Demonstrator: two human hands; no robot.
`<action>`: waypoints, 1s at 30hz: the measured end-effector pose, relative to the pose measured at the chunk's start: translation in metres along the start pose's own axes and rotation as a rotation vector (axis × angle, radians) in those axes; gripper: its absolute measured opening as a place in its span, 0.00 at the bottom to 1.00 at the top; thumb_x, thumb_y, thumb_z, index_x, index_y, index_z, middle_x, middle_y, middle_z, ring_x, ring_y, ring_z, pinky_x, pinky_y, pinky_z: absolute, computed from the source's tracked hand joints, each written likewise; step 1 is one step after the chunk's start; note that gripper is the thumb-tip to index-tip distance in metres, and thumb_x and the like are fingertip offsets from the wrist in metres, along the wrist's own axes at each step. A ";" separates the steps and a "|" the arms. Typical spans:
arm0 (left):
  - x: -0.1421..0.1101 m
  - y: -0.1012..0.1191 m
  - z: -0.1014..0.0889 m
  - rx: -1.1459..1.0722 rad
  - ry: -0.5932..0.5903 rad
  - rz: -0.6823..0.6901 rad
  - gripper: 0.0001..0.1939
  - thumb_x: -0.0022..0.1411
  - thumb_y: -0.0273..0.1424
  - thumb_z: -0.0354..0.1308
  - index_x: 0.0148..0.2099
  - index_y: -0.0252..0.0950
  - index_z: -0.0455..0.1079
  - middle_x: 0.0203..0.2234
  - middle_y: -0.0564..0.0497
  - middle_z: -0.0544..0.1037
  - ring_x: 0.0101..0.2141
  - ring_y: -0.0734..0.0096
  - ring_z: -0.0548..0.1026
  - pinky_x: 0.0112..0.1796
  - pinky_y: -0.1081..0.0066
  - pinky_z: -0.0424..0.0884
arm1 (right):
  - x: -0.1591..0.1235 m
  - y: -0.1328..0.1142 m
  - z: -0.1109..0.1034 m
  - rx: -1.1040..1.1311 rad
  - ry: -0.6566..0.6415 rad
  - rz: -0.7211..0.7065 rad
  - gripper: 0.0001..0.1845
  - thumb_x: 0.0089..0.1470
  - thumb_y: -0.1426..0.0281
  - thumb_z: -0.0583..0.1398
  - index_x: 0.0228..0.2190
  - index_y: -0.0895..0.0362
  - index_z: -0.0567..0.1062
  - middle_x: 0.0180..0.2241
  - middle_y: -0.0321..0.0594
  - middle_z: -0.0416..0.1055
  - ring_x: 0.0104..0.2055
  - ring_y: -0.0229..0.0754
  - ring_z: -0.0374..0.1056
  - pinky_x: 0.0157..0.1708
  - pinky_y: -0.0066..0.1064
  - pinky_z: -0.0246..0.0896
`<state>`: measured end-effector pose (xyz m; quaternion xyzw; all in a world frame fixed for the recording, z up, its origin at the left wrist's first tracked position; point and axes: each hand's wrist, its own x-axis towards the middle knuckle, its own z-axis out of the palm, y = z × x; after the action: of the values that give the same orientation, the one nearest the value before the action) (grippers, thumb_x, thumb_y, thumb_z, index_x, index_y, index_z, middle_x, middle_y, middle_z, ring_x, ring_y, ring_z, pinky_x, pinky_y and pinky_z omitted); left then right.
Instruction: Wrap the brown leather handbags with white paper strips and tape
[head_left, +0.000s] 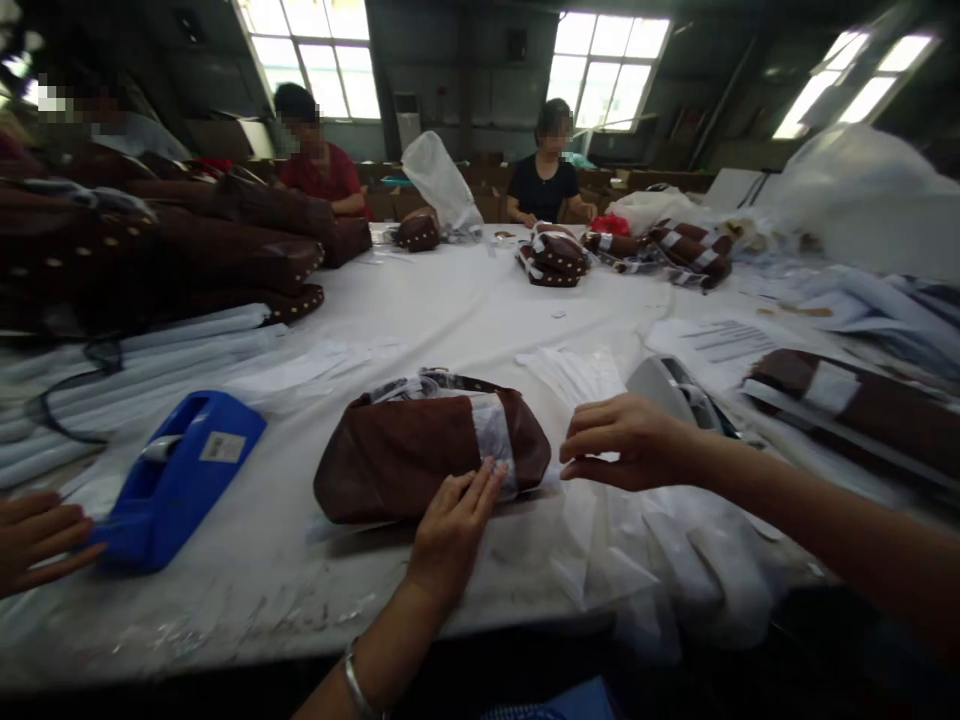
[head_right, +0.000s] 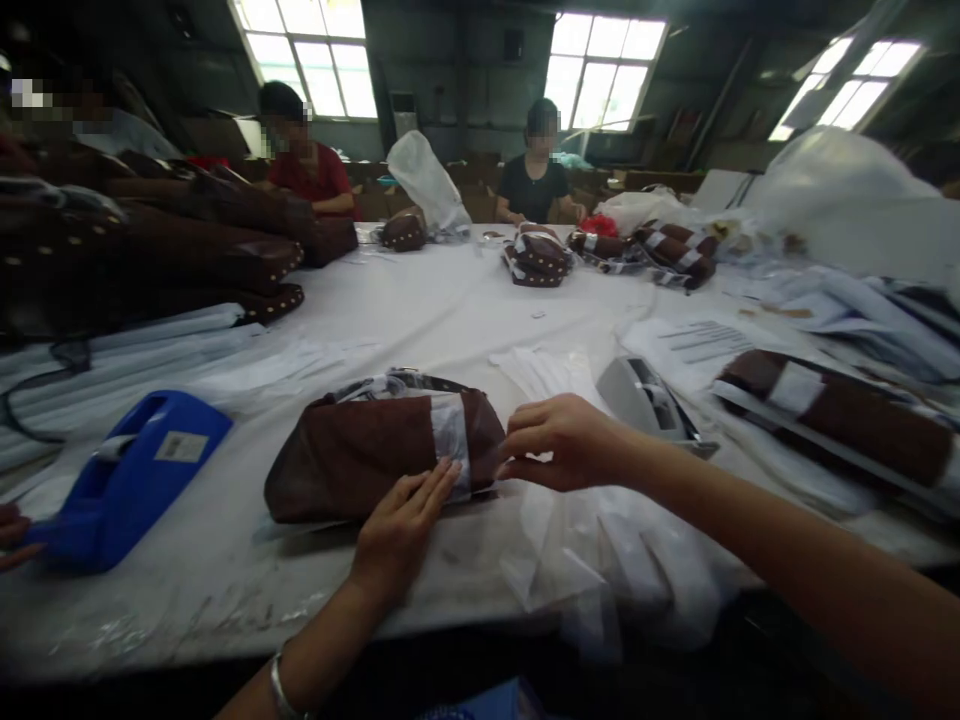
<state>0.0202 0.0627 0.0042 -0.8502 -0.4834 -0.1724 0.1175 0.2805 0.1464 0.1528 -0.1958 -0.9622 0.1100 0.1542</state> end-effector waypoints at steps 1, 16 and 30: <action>0.000 0.000 0.001 0.012 0.007 -0.004 0.32 0.68 0.20 0.50 0.71 0.40 0.52 0.65 0.55 0.65 0.52 0.69 0.71 0.56 0.68 0.70 | 0.018 0.009 0.006 0.032 -0.031 -0.007 0.10 0.62 0.63 0.60 0.34 0.53 0.79 0.29 0.37 0.75 0.30 0.36 0.70 0.30 0.27 0.60; -0.001 0.003 0.006 0.080 0.138 -0.014 0.23 0.72 0.27 0.47 0.67 0.43 0.61 0.63 0.56 0.67 0.50 0.70 0.73 0.55 0.66 0.71 | 0.140 0.071 0.041 -0.357 -0.537 0.030 0.12 0.50 0.53 0.67 0.26 0.47 0.82 0.26 0.36 0.79 0.27 0.41 0.70 0.25 0.31 0.44; -0.001 0.004 0.010 0.102 0.132 -0.029 0.26 0.70 0.29 0.52 0.67 0.44 0.59 0.64 0.56 0.66 0.50 0.70 0.72 0.55 0.66 0.71 | 0.158 0.119 0.041 -0.048 -0.555 0.426 0.22 0.37 0.47 0.71 0.29 0.50 0.83 0.27 0.32 0.79 0.29 0.39 0.71 0.29 0.27 0.56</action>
<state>0.0252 0.0635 -0.0059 -0.8230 -0.4948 -0.2049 0.1895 0.1691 0.3120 0.1226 -0.3583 -0.9073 0.1660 -0.1442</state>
